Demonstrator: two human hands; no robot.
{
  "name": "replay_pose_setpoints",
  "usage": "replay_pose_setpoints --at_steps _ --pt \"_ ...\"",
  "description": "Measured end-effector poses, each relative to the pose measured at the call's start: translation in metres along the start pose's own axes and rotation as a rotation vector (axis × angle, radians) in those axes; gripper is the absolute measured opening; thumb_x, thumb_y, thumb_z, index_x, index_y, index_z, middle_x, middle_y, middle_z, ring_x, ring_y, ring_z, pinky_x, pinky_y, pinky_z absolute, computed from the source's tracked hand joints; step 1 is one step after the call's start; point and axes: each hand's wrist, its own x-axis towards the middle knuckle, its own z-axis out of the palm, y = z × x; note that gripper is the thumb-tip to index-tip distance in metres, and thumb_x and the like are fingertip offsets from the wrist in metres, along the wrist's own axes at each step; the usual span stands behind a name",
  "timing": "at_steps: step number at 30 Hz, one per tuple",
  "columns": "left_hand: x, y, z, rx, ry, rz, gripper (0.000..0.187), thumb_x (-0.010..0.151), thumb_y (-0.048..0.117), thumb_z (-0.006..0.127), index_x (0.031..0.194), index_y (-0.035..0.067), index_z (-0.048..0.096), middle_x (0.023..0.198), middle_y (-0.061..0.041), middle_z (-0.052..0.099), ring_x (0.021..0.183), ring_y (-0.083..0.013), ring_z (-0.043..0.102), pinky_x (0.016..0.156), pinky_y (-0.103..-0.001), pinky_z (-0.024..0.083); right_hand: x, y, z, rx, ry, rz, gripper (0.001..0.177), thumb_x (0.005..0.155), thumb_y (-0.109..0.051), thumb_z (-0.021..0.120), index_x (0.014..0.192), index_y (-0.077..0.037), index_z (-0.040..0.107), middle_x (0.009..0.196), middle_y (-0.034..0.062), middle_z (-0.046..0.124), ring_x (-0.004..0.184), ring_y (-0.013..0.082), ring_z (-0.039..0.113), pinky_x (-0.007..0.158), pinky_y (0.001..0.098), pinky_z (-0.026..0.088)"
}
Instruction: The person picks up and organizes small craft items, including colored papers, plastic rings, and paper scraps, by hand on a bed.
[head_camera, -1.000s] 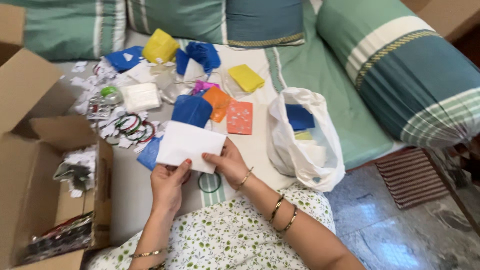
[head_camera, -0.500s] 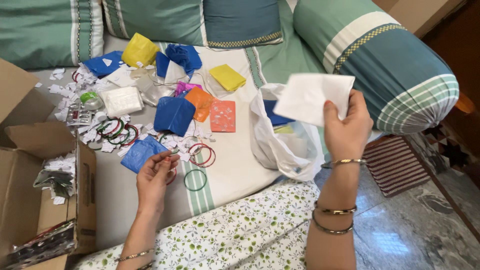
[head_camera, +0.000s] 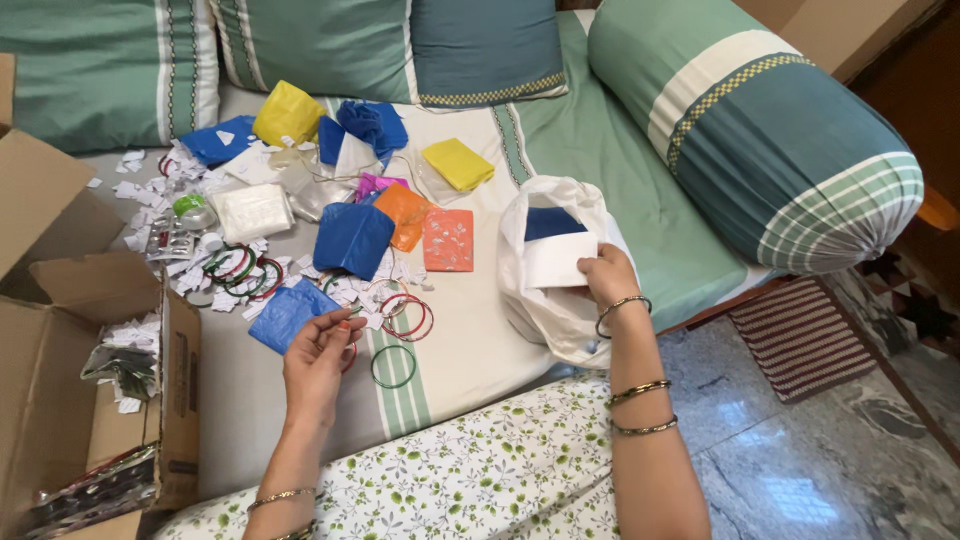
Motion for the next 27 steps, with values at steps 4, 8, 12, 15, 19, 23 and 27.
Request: replay_pose_setpoints --at_steps 4,8,12,15,19,23,27 --pt "0.001 0.002 0.0 -0.022 0.0 0.011 0.024 0.101 0.013 0.059 0.122 0.003 0.065 0.111 -0.007 0.075 0.095 -0.0083 0.066 0.074 -0.021 0.052 0.013 0.005 0.005 0.261 -0.069 -0.056 0.031 0.095 -0.003 0.056 0.123 0.009 0.06 0.108 0.0153 0.071 0.092 0.0271 0.074 0.077 0.0463 0.066" --pt "0.002 0.004 0.0 -0.016 0.005 0.015 0.024 0.101 0.011 0.059 0.122 0.002 0.065 0.111 -0.008 0.075 0.096 -0.009 0.067 0.072 -0.021 0.051 0.021 0.001 0.009 -0.046 0.238 -0.287 0.039 0.085 -0.008 0.068 0.12 0.005 0.06 0.105 0.0156 0.07 0.091 0.0301 0.071 0.077 0.0444 0.061" --pt "0.002 0.005 -0.003 -0.028 0.006 0.043 0.024 0.101 0.011 0.059 0.122 0.001 0.065 0.11 -0.009 0.076 0.095 -0.0092 0.067 0.07 -0.021 0.049 0.023 0.005 0.011 -0.566 0.436 -0.306 0.041 0.082 -0.023 0.077 0.114 0.0 0.067 0.109 0.0193 0.076 0.102 0.0347 0.072 0.093 0.0421 0.056" --pt "0.002 0.005 -0.005 -0.003 0.018 0.071 0.024 0.101 0.011 0.059 0.122 0.001 0.065 0.11 -0.009 0.076 0.092 -0.0091 0.067 0.071 -0.02 0.049 0.03 0.013 0.015 -0.917 0.35 -0.345 0.048 0.085 -0.037 0.077 0.124 -0.009 0.071 0.132 0.0238 0.064 0.129 0.0407 0.056 0.113 0.0457 0.043" --pt "0.004 0.004 -0.007 -0.009 0.016 0.089 0.023 0.101 0.011 0.059 0.121 0.0 0.065 0.109 -0.009 0.076 0.091 -0.0087 0.066 0.07 -0.02 0.048 0.03 0.016 0.027 -1.126 0.184 -0.263 0.08 0.079 -0.05 0.077 0.144 -0.008 0.055 0.157 0.0343 0.027 0.144 0.0546 0.019 0.12 0.0531 0.019" --pt "0.004 0.003 -0.007 -0.003 0.018 0.092 0.023 0.101 0.011 0.059 0.121 0.0 0.065 0.109 -0.009 0.077 0.091 -0.0084 0.067 0.071 -0.02 0.049 0.026 0.013 0.032 -1.206 0.115 -0.215 0.086 0.084 -0.057 0.071 0.148 -0.005 0.048 0.161 0.0335 0.016 0.146 0.0576 0.011 0.121 0.0568 0.015" --pt "0.003 0.003 -0.005 0.007 0.016 0.09 0.024 0.101 0.012 0.059 0.121 0.001 0.065 0.108 -0.009 0.077 0.092 -0.0082 0.067 0.071 -0.02 0.049 0.019 0.006 0.037 -1.199 0.096 -0.177 0.091 0.084 -0.059 0.073 0.146 0.002 0.046 0.163 0.029 0.016 0.15 0.0526 0.011 0.119 0.0598 0.017"
